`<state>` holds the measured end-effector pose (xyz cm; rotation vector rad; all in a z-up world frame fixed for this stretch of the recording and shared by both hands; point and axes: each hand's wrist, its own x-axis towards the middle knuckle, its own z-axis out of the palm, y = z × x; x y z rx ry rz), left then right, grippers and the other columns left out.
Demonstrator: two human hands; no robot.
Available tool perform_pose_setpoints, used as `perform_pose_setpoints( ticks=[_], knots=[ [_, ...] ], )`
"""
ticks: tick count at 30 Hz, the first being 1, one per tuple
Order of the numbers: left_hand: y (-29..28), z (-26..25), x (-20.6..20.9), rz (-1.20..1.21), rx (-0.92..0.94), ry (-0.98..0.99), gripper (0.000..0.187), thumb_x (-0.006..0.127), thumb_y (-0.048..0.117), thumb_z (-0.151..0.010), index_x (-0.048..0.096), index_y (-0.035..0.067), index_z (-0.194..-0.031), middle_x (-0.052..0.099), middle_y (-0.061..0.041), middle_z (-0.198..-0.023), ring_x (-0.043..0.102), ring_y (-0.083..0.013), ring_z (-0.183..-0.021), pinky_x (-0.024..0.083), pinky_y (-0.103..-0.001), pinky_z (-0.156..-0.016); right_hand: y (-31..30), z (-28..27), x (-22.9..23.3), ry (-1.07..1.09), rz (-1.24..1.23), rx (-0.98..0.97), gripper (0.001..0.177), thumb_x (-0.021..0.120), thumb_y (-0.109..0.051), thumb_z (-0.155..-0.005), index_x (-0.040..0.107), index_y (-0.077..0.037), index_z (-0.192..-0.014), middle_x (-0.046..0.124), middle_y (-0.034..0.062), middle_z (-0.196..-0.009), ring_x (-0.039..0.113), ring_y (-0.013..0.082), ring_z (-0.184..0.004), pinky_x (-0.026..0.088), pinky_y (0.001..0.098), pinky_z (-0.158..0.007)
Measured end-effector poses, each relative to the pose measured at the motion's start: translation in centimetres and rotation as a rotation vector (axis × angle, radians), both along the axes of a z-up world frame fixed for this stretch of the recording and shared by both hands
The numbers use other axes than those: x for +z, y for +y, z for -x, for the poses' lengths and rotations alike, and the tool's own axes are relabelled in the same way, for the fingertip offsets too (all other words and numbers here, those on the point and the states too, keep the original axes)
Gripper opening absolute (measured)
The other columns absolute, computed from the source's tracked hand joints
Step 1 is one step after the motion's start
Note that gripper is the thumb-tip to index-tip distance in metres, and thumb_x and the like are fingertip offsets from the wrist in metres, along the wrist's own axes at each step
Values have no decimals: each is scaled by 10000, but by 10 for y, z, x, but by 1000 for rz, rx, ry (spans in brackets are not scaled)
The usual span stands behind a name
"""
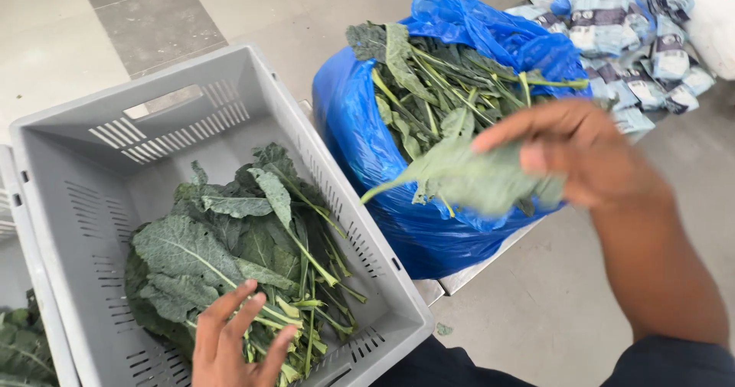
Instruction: The person picks up bunches of leafy green vegetables from a large blue plastic bag and places them into two grey plastic crates. The person handles the vegetables by hand, arranging them within the crates.
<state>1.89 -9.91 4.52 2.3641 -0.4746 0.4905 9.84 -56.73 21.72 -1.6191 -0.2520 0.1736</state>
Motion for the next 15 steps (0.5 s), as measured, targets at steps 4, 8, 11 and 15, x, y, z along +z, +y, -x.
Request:
perform_pose_setpoints(
  ticks=[4, 8, 11, 15],
  knots=[
    [-2, -2, 16, 119, -73, -27, 874, 832, 404, -706, 441, 10, -1382, 536, -243, -1413, 537, -385, -1304, 453, -518, -1053, 101, 8, 19, 42, -160, 544, 786, 813, -355, -894, 482, 129, -1419, 661, 270, -1318, 675, 291, -1202, 532, 405, -1066],
    [1, -4, 18, 202, -224, 90, 989, 877, 344, -715, 362, -7, -1482, 559, -236, -1398, 568, -390, -1263, 452, -502, -1028, 151, -1, -32, 373, -251, 572, 838, 775, -548, -827, 651, 60, -1390, 744, 188, -1256, 728, 182, -1132, 583, 310, -966],
    [-3, -4, 12, 439, -278, 505, 1035, 839, 346, -818, 240, -10, -1584, 602, -187, -1474, 664, -303, -1266, 538, -401, -930, 190, -16, -69, 464, -70, 408, 458, 861, -250, -892, 782, 106, -1171, 769, 273, -1043, 744, 291, -821, 617, 426, -740],
    [-1, -5, 1, 438, -155, 471, 1022, 869, 343, -793, 308, -1, -1575, 611, -182, -1368, 664, -286, -1199, 517, -393, -1028, 252, -28, -71, 214, 83, 388, 265, 809, -185, -939, 734, 62, -875, 594, 124, -755, 524, 131, -645, 398, 292, -561]
  ],
)
